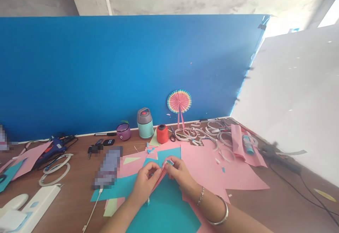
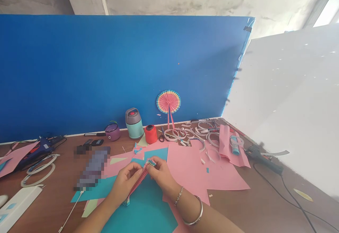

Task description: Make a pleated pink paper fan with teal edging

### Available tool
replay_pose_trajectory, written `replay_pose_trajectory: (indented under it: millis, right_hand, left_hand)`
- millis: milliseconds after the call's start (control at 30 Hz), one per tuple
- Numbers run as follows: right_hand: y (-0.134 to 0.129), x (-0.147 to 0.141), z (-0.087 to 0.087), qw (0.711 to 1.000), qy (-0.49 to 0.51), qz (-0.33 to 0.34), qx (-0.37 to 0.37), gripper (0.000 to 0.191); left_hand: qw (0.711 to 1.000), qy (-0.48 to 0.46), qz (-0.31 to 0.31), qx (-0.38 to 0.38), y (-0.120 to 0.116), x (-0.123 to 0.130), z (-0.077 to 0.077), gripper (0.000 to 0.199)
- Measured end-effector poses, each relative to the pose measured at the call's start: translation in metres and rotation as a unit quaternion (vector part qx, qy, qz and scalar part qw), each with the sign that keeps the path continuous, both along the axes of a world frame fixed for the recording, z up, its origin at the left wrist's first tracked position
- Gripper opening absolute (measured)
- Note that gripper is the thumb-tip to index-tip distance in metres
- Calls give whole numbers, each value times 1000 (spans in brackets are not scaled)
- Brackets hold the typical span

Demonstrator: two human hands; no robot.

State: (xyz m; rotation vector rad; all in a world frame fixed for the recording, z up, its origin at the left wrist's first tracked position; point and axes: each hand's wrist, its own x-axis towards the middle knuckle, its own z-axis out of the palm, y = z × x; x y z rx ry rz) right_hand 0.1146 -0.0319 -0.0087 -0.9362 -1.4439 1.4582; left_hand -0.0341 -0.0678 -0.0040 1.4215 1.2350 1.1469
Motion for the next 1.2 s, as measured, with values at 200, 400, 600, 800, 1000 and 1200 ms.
replay_pose_trajectory:
  millis: [200,400,600,800,1000,1200]
  right_hand:
    - [-1,1,1,1000,-10,-10,-4,16]
    - [-2,2,3,1000,-9,16,10,19]
    - [0,1,-2,1000,-20,10,7,18]
    - [0,1,-4,999,-32,-6,6,8]
    - [-3,1,1,1000,-28,-3,9,11]
    - [-2,1,-2,1000,-29,1,9,9]
  left_hand:
    - [1000,-8,-14,-14,0,-1,3,33]
    - [1000,-8,-22,-4,-1,-2,2,32]
    - [999,-18,-31,-16,-1,-2,-1,32]
    - [999,-28,-27,-27,-1,0,2,32]
    - [994,-74,-3,-78,-3,2,10,35]
    - [988,-92,-13,-125,-2,1,11,36]
